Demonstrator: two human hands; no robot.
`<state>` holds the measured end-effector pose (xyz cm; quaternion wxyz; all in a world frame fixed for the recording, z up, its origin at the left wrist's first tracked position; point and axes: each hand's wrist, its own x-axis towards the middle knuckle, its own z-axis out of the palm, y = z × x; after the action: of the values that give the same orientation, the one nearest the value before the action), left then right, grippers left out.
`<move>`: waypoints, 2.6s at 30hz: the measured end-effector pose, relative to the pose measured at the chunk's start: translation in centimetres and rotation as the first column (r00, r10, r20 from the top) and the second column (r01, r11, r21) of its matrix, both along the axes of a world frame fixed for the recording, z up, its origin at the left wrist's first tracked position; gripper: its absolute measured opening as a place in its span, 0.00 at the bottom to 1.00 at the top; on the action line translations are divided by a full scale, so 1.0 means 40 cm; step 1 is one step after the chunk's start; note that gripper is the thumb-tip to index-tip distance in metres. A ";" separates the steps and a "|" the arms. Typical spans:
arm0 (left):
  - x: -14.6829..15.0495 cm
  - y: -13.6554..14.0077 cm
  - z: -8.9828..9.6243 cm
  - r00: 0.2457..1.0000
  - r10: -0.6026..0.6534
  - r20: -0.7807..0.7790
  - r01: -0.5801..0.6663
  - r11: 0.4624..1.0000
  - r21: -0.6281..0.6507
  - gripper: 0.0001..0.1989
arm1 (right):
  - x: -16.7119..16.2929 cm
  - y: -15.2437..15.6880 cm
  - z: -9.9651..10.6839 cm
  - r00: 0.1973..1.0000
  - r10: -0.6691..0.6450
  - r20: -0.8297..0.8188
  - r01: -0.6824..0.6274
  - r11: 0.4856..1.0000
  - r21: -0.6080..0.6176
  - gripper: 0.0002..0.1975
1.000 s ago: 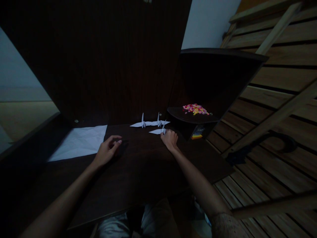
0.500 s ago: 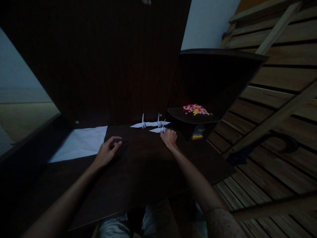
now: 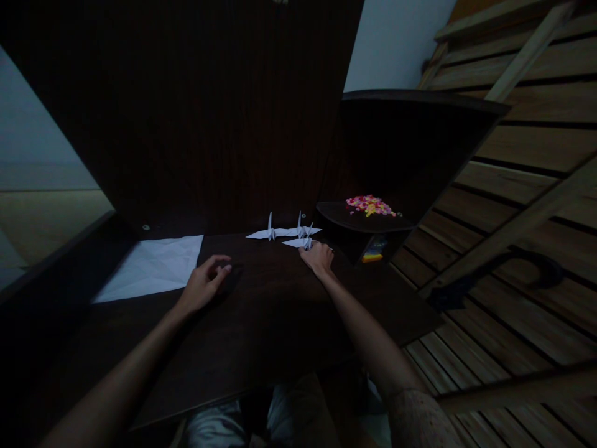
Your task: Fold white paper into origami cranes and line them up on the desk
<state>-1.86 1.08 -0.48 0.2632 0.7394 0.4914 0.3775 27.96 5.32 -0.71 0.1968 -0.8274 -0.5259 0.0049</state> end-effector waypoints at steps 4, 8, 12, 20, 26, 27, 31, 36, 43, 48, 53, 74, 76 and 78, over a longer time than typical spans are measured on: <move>0.002 -0.001 0.001 1.000 0.003 0.005 -0.003 1.000 -0.007 0.18 | 0.005 -0.001 0.006 1.000 0.015 0.012 -0.015 0.999 -0.044 0.20; 0.003 -0.001 0.001 1.000 0.006 0.000 -0.006 1.000 0.002 0.18 | 0.014 -0.012 0.016 1.000 0.018 0.024 -0.015 0.993 -0.113 0.21; 0.000 -0.001 0.003 0.999 0.023 -0.044 -0.022 0.999 0.028 0.18 | 0.011 -0.045 0.021 0.995 0.066 0.073 -0.054 0.985 -0.163 0.21; -0.018 0.011 -0.004 0.910 0.167 -0.379 -0.125 0.983 0.133 0.18 | -0.093 -0.154 0.000 0.921 0.338 0.194 -0.287 0.926 -0.246 0.18; -0.033 0.010 0.007 0.769 0.269 -0.580 -0.201 0.963 0.179 0.15 | -0.167 -0.180 0.002 0.874 0.454 0.177 -0.408 0.880 -0.241 0.17; -0.037 0.010 0.010 0.748 0.293 -0.596 -0.216 0.956 0.198 0.15 | -0.174 -0.180 0.003 0.868 0.464 0.176 -0.421 0.876 -0.235 0.17; -0.064 0.019 0.015 0.641 0.457 -0.617 -0.272 0.887 0.375 0.16 | -0.197 -0.176 0.001 0.837 0.520 0.169 -0.485 0.849 -0.208 0.16; -0.107 0.040 0.005 0.464 0.605 -0.647 -0.399 0.795 0.457 0.22 | -0.236 -0.153 0.004 0.804 0.577 0.143 -0.551 0.814 -0.184 0.16; -0.119 0.036 0.020 0.460 0.463 -0.758 -0.487 0.845 0.221 0.24 | -0.246 -0.061 -0.005 0.820 0.571 0.042 -0.572 0.821 -0.001 0.15; -0.116 0.038 0.031 0.486 0.461 -0.742 -0.523 0.834 0.176 0.24 | -0.214 -0.015 -0.047 0.851 0.524 -0.040 -0.506 0.837 0.210 0.16; -0.108 0.044 0.029 0.468 0.457 -0.757 -0.531 0.830 0.173 0.21 | -0.195 -0.007 -0.060 0.853 0.515 -0.082 -0.476 0.832 0.285 0.18; 0.112 -0.085 0.015 0.833 0.397 -0.386 0.101 0.576 0.811 0.09 | -0.305 -0.085 -0.016 -0.468 0.413 -0.781 -0.345 0.728 0.592 0.25; 0.137 -0.102 0.001 0.857 0.308 -0.413 0.181 0.570 0.801 0.08 | -0.316 -0.084 -0.023 -0.359 0.444 -0.821 -0.229 0.811 0.539 0.20; 0.141 -0.104 -0.005 0.876 0.235 -0.421 0.215 0.591 0.777 0.09 | -0.315 -0.074 -0.026 -0.292 0.507 -0.811 -0.148 0.814 0.562 0.18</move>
<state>3.79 -3.07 -0.68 -0.2331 0.8433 0.3201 0.3633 15.38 2.35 -1.73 0.6081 -0.3078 -0.3912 0.6184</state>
